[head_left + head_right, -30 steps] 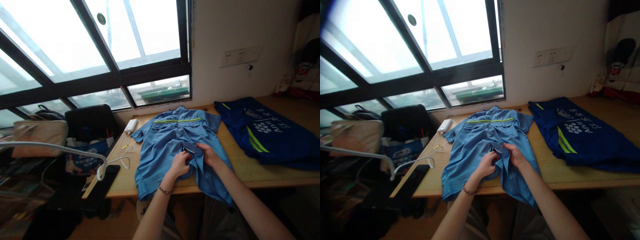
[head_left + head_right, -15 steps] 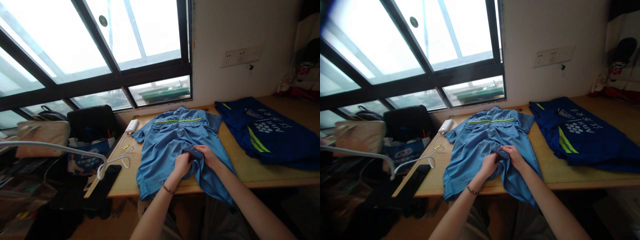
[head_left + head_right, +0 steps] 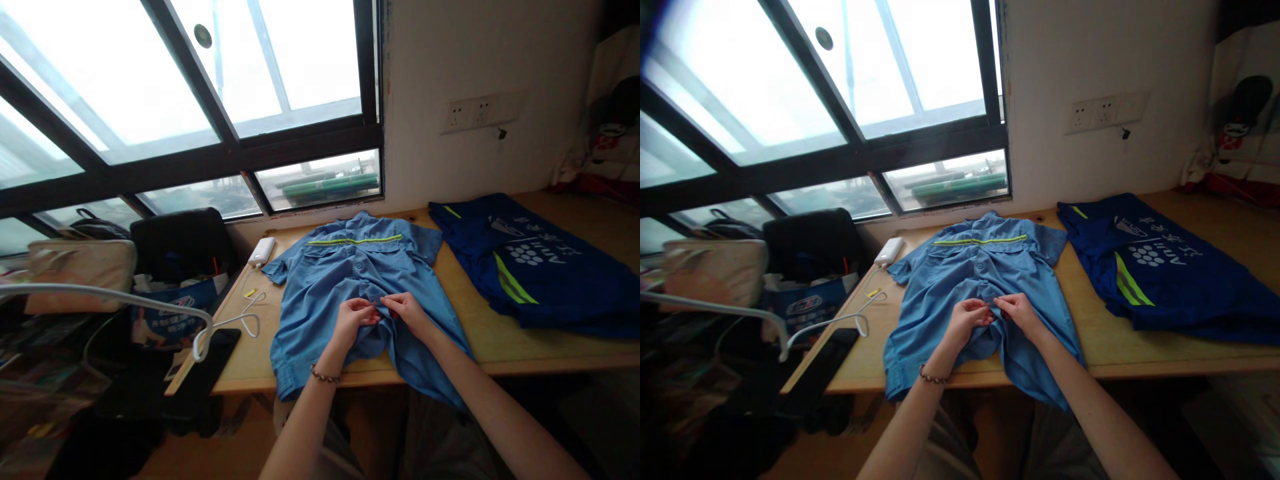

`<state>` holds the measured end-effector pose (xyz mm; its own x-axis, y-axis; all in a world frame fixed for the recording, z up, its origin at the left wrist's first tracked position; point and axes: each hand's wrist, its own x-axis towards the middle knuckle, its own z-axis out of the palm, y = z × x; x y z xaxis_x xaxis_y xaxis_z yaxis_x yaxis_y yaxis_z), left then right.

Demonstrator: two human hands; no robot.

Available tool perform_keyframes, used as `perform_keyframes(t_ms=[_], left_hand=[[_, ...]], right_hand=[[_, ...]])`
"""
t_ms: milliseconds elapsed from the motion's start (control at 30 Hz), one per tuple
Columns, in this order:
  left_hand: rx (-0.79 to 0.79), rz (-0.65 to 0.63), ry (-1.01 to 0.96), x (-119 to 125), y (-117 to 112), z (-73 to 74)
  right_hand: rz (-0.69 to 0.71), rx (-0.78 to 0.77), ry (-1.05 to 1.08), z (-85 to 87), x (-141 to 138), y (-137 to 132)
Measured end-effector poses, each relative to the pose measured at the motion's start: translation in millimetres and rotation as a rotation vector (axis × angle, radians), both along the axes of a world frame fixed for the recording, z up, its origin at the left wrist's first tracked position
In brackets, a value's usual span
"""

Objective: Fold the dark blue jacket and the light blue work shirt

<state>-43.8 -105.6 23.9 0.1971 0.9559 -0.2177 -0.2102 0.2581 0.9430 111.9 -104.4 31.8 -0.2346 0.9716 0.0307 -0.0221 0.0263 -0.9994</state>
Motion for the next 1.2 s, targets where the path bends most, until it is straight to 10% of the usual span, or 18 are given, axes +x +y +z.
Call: perform_keyframes(t_ms=[733, 1200], left_hand=[[-0.004, 0.032, -0.114, -3, -4, 11.6], [0.124, 0.035, 0.058, -1, -2, 5.7]], right_hand=[[0.090, -0.229, 0.326, -2.9, 3, 2], [-0.108, 0.200, -0.209, -11.9, -8, -3]])
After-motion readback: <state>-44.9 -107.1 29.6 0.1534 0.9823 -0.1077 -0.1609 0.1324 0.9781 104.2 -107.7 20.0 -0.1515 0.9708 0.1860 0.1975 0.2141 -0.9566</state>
